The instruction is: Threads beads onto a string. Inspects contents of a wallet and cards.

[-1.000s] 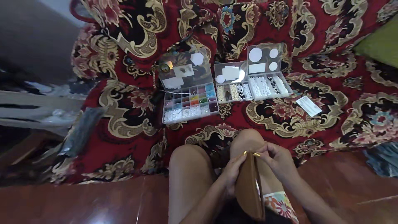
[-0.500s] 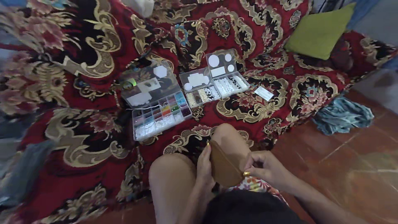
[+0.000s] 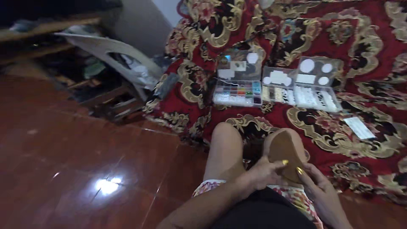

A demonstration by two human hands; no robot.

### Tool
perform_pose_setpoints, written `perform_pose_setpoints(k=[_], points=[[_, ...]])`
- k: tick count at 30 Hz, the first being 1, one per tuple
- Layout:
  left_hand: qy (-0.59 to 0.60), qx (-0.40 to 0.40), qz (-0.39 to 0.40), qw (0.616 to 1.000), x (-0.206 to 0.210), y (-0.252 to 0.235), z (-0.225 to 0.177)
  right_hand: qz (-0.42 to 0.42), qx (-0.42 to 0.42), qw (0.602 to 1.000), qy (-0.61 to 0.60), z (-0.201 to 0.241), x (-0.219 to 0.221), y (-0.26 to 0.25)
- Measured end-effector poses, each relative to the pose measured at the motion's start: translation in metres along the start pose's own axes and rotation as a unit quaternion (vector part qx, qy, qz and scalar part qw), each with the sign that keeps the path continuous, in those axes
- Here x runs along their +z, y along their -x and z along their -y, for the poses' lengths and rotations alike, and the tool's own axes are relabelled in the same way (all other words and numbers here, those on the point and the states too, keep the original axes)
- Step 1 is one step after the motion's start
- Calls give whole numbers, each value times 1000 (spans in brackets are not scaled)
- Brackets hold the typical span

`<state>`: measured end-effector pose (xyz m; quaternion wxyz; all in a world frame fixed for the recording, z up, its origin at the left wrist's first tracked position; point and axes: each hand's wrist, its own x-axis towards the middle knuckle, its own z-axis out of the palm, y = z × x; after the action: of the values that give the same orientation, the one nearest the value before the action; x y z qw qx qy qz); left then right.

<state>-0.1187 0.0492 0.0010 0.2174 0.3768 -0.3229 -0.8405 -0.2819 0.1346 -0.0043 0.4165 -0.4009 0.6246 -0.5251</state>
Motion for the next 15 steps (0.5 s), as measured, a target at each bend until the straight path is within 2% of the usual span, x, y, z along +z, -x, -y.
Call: perform_pose_setpoints(k=[3,6,8,12,15], points=[[14,-13,-3,1000,0,5,6,-10,-74,995,68,-5,12,-2],[40,-9,-50,998,-2,6,4,-34,-180,961,206,-13,21,-8],[58,-10,-58,997,0,7,2,-25,-200,949,242,-18,25,-11],[39,14,-95,995,-6,-2,-2,72,-209,944,245,-26,32,-21],[-40,88,-158,983,-22,-8,-16,144,-208,945,209,-29,36,-31]])
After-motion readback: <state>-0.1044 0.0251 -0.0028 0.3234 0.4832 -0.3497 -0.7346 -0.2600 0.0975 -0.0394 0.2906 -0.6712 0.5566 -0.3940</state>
